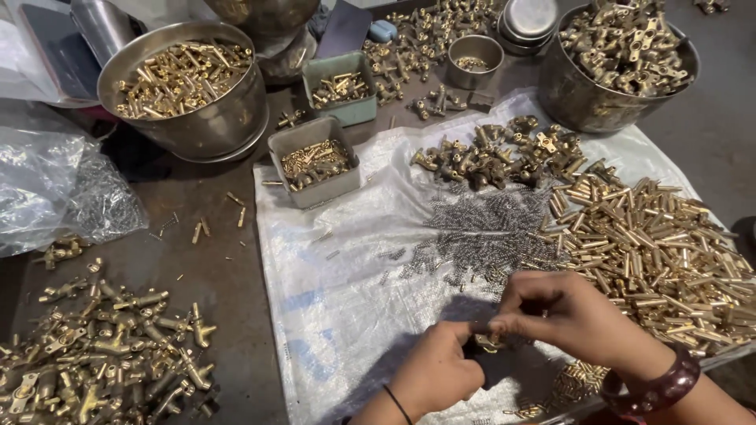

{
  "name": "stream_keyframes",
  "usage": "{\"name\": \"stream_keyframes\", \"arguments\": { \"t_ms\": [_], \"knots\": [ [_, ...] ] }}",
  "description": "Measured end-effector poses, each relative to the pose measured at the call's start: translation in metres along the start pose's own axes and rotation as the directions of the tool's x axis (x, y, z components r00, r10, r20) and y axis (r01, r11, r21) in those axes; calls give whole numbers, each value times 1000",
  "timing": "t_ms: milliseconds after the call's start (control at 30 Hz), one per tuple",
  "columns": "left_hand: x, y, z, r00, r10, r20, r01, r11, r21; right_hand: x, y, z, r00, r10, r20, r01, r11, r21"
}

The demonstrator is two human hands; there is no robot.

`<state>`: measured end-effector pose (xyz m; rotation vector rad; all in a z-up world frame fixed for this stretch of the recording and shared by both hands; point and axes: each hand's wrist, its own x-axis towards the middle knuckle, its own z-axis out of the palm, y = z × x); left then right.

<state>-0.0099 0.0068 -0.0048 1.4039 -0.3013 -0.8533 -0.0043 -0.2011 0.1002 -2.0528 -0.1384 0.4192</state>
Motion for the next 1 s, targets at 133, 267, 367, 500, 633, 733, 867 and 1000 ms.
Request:
{"name": "stream_keyframes", "arguments": {
  "t_ms": [133, 267, 367, 500, 633, 733, 867, 1000],
  "knots": [
    [-1, 2, -5, 997, -57, 46, 68, 962, -264, -7, -3, 9, 947, -322, -19, 300, 901, -313],
    [1, 20, -13, 984, -105, -141, 52, 938, -342, 8, 29, 14, 896, -421, -143, 381, 893, -241],
    [-2, 33, -20, 959, -115, -258, -4, 908, -418, 8, 28, 26, 948, -284, -144, 204, 889, -410],
    [2, 25, -24, 930, -112, -350, -80, 869, -489, 4, 11, 52, 971, -169, -171, 26, 781, -624],
    [1, 24, -23, 944, -134, -301, -29, 877, -480, 6, 11, 56, 984, -41, -172, -91, 715, -694],
    [-1, 31, -20, 944, -174, -280, 40, 904, -425, 8, 19, 51, 955, -165, -246, 2, 834, -552],
    [-3, 34, -15, 930, -292, -222, 108, 797, -595, -4, 2, 54, 883, -366, -294, 313, 926, -213],
    [4, 17, -17, 919, -330, -215, 132, 773, -621, -8, 2, 69, 877, -379, -296, 273, 900, -341]
  ]
}}
